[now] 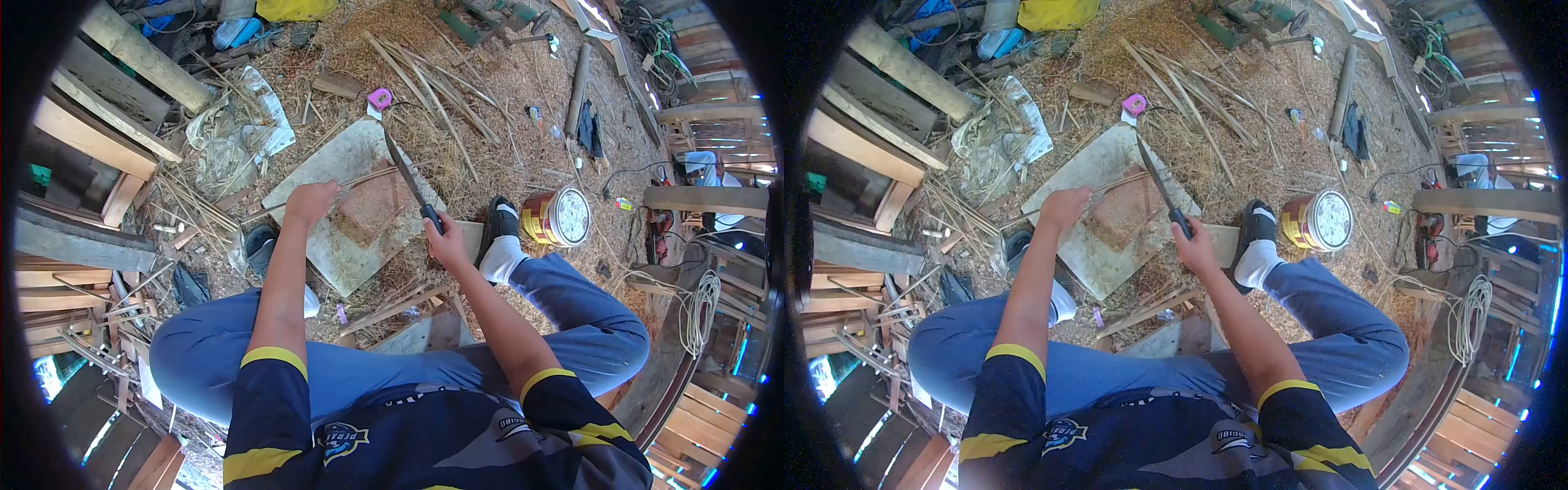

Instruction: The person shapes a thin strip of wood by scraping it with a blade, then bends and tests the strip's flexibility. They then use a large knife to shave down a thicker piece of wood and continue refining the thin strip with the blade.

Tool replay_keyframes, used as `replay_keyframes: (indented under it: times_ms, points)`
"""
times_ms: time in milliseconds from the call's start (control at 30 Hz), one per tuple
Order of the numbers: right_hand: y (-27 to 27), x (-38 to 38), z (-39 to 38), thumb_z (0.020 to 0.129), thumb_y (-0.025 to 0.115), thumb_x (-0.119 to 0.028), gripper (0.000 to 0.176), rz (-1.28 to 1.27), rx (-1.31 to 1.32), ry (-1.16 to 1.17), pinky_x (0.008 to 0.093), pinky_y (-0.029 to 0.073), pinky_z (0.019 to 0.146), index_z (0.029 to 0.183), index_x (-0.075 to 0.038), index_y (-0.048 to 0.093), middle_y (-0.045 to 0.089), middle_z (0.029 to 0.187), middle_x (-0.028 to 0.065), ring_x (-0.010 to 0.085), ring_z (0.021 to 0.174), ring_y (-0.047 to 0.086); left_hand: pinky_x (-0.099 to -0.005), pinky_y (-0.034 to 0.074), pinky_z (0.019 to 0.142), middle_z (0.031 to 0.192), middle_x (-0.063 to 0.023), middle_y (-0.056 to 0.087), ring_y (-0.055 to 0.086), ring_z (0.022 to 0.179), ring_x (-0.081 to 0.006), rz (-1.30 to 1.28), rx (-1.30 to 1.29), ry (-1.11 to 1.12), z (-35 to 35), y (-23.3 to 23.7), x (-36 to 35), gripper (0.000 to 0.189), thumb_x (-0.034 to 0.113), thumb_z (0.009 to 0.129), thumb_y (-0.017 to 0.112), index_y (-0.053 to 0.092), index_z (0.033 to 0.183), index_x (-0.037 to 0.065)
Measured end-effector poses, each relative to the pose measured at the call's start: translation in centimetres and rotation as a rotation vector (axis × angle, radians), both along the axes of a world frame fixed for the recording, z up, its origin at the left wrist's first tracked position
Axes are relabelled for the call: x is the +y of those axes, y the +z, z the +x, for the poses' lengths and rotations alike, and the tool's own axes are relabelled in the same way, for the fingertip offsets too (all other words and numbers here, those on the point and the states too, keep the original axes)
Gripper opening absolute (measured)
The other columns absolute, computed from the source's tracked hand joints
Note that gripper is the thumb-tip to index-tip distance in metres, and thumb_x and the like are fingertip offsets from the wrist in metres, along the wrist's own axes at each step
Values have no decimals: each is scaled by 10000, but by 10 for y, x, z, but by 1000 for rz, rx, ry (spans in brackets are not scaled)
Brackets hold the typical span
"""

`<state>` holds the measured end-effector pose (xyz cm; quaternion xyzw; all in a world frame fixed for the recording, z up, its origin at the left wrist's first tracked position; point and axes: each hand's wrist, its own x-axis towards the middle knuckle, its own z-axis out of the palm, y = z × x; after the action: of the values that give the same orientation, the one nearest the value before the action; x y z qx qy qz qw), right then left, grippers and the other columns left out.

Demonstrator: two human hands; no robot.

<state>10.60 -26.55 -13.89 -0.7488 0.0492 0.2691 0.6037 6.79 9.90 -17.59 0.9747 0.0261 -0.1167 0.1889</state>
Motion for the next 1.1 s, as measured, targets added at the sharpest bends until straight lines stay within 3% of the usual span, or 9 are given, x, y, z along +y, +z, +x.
replay_keyframes:
  times_ms: [133, 233, 333, 400, 467, 667, 933, 1100]
  points:
    - [-18, 0, 3, 1010, 722, -336, 430, -71, -103, 10, 276, 381, 493, 1273, -1, 667, 586, 743, -19, 61, 557, 487, -561, 565, 790, 987, -170, 746, 709, 931, -426, -4, 19, -12, 2, 2, 2, 256, 354, 1078, 478, 623, 1128, 148]
    - [-17, 2, 6, 1037, 701, -287, 366, -37, -26, 23, 281, 383, 410, 1265, -12, 620, 543, 664, -26, 80, 442, 476, -561, 563, 787, 982, -171, 744, 708, 927, -427, -2, 28, -10, 1, 1, 1, 253, 354, 1078, 480, 620, 1119, 148]
    - [-24, 7, 10, 1042, 693, -286, 361, 25, 9, 29, 277, 381, 414, 1273, -19, 622, 529, 651, -34, 77, 447, 473, -562, 562, 785, 970, -173, 739, 707, 923, -426, -4, 7, -5, 1, 0, 1, 247, 351, 1075, 486, 619, 1109, 145]
    - [-30, 7, 11, 1023, 711, -328, 421, -44, -16, 40, 288, 445, 604, 1267, 10, 651, 610, 806, 6, 92, 671, 537, -562, 561, 785, 961, -176, 736, 706, 922, -425, -4, 7, 0, 0, 3, 0, 242, 346, 1072, 491, 620, 1105, 144]
    - [-33, 8, 9, 1014, 718, -351, 452, -64, -27, 35, 295, 478, 702, 1261, 24, 669, 650, 886, 27, 101, 784, 568, -561, 560, 785, 952, -179, 733, 705, 922, -423, 0, 24, 2, 1, 9, -2, 234, 339, 1068, 496, 621, 1103, 144]
    - [-34, 9, 8, 1026, 700, -364, 449, -54, -68, 25, 292, 482, 711, 1249, 25, 679, 649, 893, 33, 102, 784, 552, -550, 559, 792, 961, -187, 733, 704, 923, -425, -15, 36, 18, 0, 2, -3, 217, 310, 1057, 511, 622, 1099, 127]
    - [-13, 29, 21, 1041, 669, -346, 377, -54, 42, 50, 313, 436, 637, 1187, 0, 693, 593, 770, 4, 99, 708, 519, -547, 563, 791, 958, -189, 733, 707, 919, -424, -10, 57, 2, 4, 2, -1, 209, 298, 1057, 505, 615, 1106, 128]
    - [-23, 35, 20, 1042, 670, -347, 365, -48, -48, 47, 310, 420, 590, 1177, -8, 689, 579, 749, -11, 83, 655, 495, -550, 564, 777, 936, -190, 730, 708, 908, -426, 12, 75, 23, 2, 1, -3, 227, 325, 1070, 495, 602, 1109, 129]
